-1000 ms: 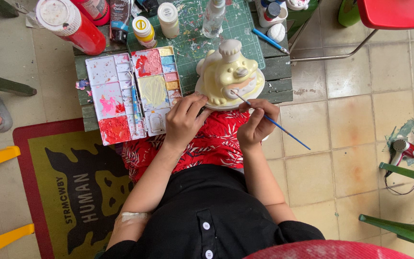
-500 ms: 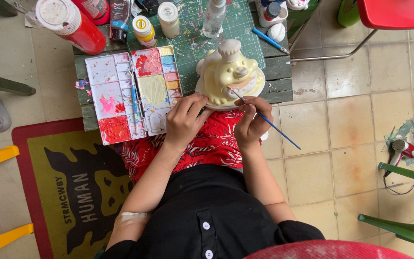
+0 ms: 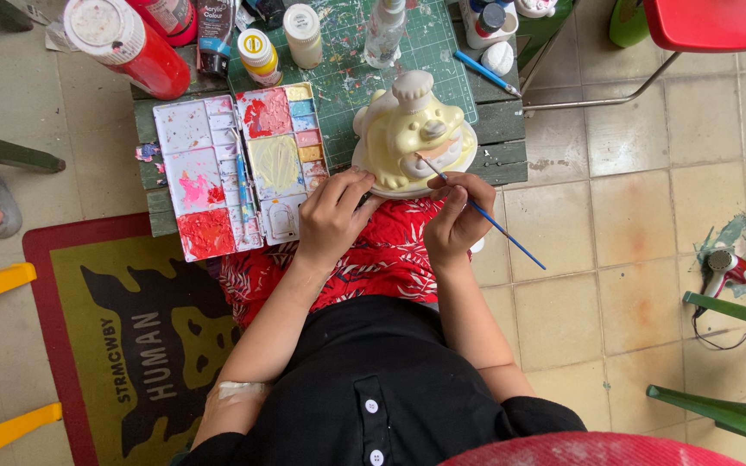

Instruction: The person sits on a floor mat and paints a ceramic chef-bear figurine with a brush. They dip the brush into red, black and yellow paint containers, load paint onto a palette, steady the figurine with one hand, and paint details on its face and body.

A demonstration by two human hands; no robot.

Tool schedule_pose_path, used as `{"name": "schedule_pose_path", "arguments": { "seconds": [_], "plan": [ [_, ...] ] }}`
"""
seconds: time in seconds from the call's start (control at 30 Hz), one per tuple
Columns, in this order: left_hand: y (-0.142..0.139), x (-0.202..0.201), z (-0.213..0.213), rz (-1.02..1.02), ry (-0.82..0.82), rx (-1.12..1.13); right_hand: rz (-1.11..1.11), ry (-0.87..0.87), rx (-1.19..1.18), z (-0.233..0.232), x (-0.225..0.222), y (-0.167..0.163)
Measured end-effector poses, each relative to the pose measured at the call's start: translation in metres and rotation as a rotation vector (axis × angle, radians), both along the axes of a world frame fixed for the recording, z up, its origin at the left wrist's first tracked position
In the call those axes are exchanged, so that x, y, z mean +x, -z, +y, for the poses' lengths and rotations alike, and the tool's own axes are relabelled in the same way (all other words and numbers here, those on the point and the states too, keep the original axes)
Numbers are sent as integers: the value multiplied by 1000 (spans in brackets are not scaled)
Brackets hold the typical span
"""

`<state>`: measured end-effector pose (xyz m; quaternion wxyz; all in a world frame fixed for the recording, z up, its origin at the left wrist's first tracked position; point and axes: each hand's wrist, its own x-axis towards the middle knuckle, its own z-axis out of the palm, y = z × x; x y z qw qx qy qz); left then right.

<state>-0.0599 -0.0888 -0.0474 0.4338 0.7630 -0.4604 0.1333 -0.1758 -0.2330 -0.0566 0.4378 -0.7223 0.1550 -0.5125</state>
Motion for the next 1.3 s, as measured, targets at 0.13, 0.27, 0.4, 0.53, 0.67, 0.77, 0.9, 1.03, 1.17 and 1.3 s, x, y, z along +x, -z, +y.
{"name": "schedule_pose_path", "arguments": {
  "seconds": [0.13,0.27,0.4,0.53,0.67,0.77,0.9,1.03,1.17,1.3],
  "plan": [
    [0,0,0,-1,2,-5,-14,-13,16,-1,0,0],
    [0,0,0,-6,0,-3,-32,-7,15,0,1,-1],
    [0,0,0,-5,0,-2,-28,0,31,-1,-1,-3],
    [0,0,0,-7,2,-2,-45,20,20,-3,-1,-3],
    [-1,0,0,-13,1,0,-122,49,37,-4,0,-4],
    [-1,0,0,-18,-1,-3,-143,3,21,-5,1,-9],
    [-2,0,0,-12,-1,-4,40,-121,-182,-8,-5,-21],
    [-2,0,1,0,2,-2,134,-111,-317,-9,-5,-35],
    [-1,0,-1,-10,0,-7,209,-63,-375,-7,-2,-45],
    [-1,-1,-1,-13,-1,-7,228,-40,-386,-5,-1,-49]
  ]
}}
